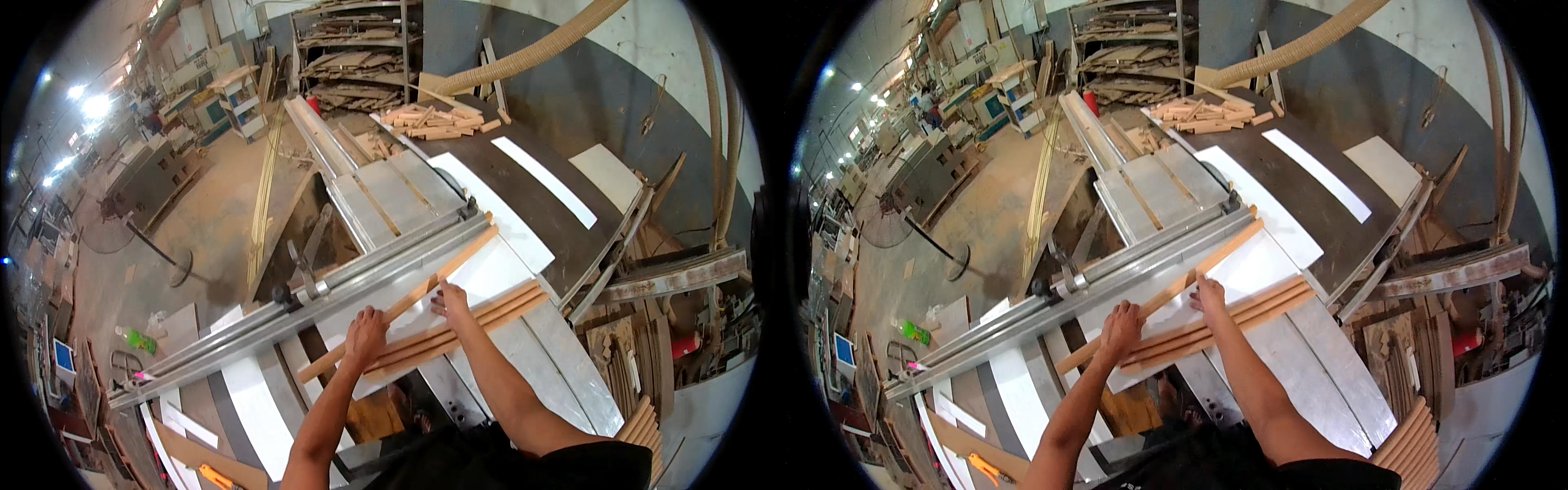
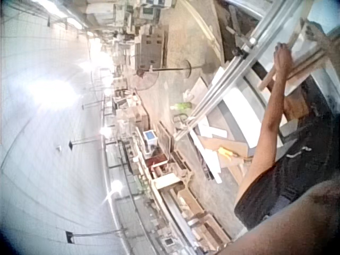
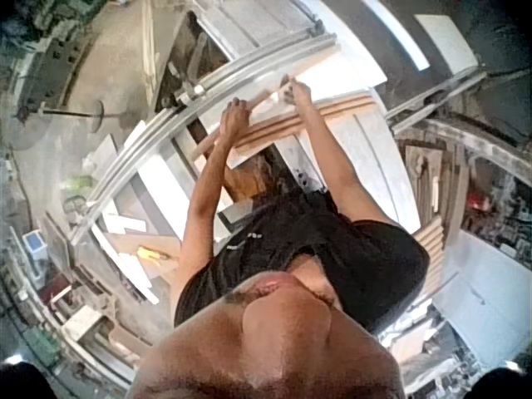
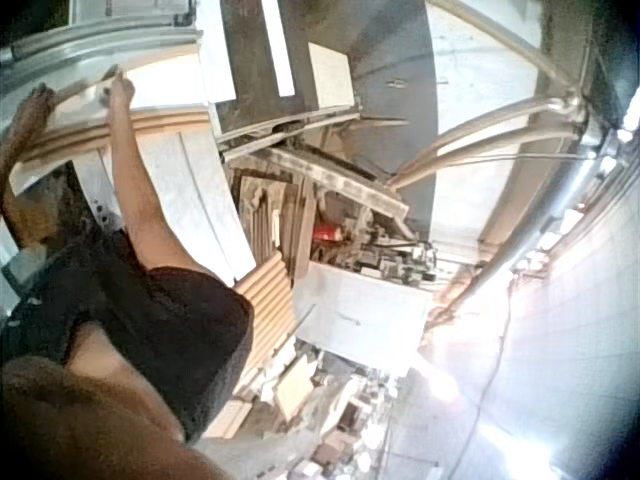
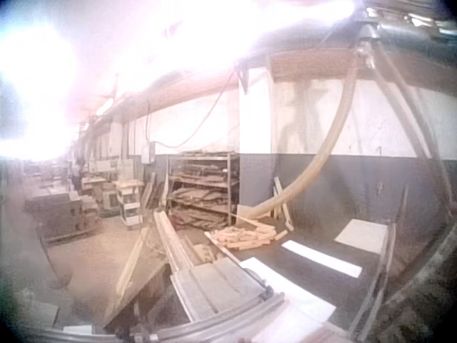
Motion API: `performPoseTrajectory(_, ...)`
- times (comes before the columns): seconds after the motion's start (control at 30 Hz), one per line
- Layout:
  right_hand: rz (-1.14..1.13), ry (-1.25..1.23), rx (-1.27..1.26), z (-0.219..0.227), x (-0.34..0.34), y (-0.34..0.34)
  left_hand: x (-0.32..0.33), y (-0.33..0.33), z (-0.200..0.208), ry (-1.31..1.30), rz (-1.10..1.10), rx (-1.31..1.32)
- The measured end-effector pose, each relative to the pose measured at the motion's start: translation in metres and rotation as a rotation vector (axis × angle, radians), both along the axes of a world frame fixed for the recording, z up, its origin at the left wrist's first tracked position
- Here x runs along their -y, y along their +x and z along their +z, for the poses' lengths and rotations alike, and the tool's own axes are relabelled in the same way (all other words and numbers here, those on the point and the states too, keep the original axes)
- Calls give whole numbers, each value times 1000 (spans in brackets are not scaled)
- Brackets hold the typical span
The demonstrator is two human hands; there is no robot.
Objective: The person uses a table saw to cut long wooden dowels into shorter segments. They feed the dowels through the saw blade one by one, collecting the cut pieces. After cutting, they gather the segments and stack them neatly on a cardboard sheet on the floor.
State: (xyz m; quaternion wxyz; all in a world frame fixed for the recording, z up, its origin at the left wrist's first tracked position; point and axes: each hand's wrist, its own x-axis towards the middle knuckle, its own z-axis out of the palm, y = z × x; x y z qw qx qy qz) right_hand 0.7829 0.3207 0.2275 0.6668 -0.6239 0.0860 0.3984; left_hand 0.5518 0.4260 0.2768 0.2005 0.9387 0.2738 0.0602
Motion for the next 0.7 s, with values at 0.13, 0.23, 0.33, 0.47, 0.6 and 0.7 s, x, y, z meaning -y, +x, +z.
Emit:
performPoseTrajectory(0.13,-206,372,-105,19,17,-17,36,-1,31,-182,-60,98)
performPoseTrajectory(0.23,-206,630,87,60,42,-3,55,-2,48,-333,-84,350)
performPoseTrajectory(0.33,-135,616,329,172,66,12,36,-21,68,-48,30,603)
performPoseTrajectory(0.47,74,394,686,280,113,39,-43,-25,89,50,371,754)
performPoseTrajectory(0.6,476,58,957,270,124,71,-130,-18,52,73,525,772)
performPoseTrajectory(0.7,833,-222,1101,235,108,66,-148,-11,54,-369,620,850)
